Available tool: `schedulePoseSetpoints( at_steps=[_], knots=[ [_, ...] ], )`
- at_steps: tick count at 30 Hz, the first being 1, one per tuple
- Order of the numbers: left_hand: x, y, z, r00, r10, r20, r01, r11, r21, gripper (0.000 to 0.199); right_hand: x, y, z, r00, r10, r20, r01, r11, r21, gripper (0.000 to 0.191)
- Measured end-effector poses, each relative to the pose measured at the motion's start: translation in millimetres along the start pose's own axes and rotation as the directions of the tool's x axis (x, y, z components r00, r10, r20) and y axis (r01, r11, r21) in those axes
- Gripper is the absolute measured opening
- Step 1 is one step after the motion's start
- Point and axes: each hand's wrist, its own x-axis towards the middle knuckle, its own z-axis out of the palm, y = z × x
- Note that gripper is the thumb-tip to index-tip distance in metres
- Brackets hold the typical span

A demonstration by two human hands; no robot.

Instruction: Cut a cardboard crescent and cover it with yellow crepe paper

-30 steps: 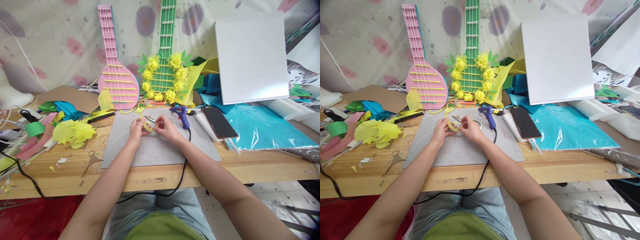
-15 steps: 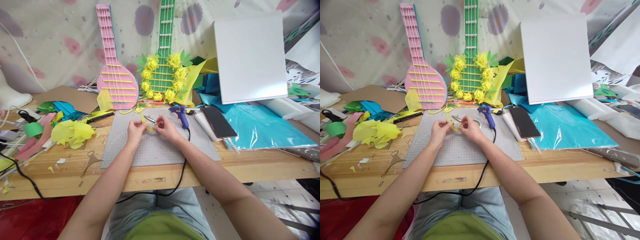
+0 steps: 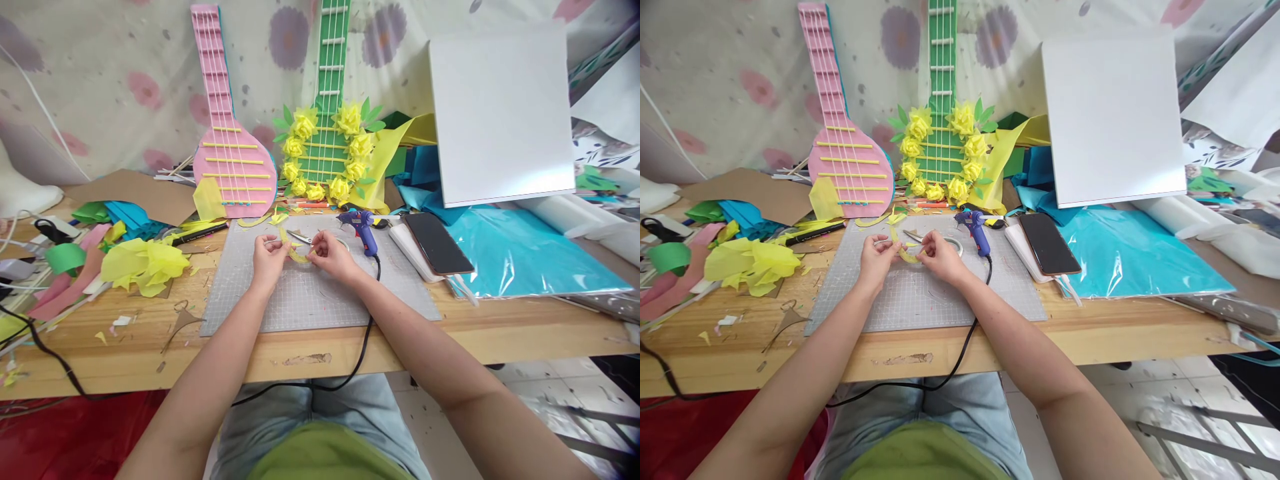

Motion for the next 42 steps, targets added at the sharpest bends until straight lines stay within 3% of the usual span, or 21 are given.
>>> schedulePoseSetpoints(
  at_steps=[12,19,22,26,30,32,34,37,42],
  knots=[
    [-2.0,16.3,-2.2,0.995,-0.092,-0.028,0.09,0.994,-0.068,0.029,-4.5,-4.2,-1.1,0.996,-0.047,0.077,0.052,0.997,-0.06,0.021],
    [9.6,10.6,-10.2,0.973,-0.025,-0.23,0.002,0.995,-0.098,0.015,-9.1,-14.6,-2.8,0.975,-0.222,0.018,0.21,0.89,-0.404,0.018],
    [13.2,7.8,-14.6,0.969,0.003,-0.248,-0.026,0.996,-0.087,0.023,-9.2,-16.0,-4.1,0.954,-0.297,0.029,0.27,0.82,-0.504,0.016],
    [13.6,5.0,-15.8,0.988,0.057,-0.145,-0.059,0.998,-0.005,0.035,-8.1,-13.7,-7.6,0.938,-0.347,0.024,0.298,0.767,-0.568,0.016],
    [12.4,4.3,-13.3,0.991,0.071,-0.11,-0.071,0.997,0.003,0.033,-6.2,-9.9,-13.2,0.926,-0.376,0.026,0.306,0.708,-0.637,0.017],
    [11.5,7.1,-13.0,0.997,0.017,-0.072,-0.018,1.0,-0.015,0.033,-5.1,-8.3,-17.0,0.917,-0.395,0.053,0.33,0.68,-0.655,0.018],
    [10.4,11.7,-14.2,0.993,-0.121,0.012,0.121,0.992,-0.033,0.031,-4.0,-7.0,-21.2,0.908,-0.413,0.073,0.355,0.663,-0.659,0.021],
    [8.2,19.1,-17.7,0.929,-0.333,0.162,0.34,0.94,-0.02,0.017,-2.9,-6.1,-27.1,0.893,-0.447,0.058,0.375,0.665,-0.646,0.023],
    [3.7,21.8,-20.8,0.845,-0.426,0.323,0.441,0.897,0.029,0.011,-2.4,-6.6,-30.5,0.877,-0.48,-0.005,0.375,0.693,-0.616,0.025]
  ],
)
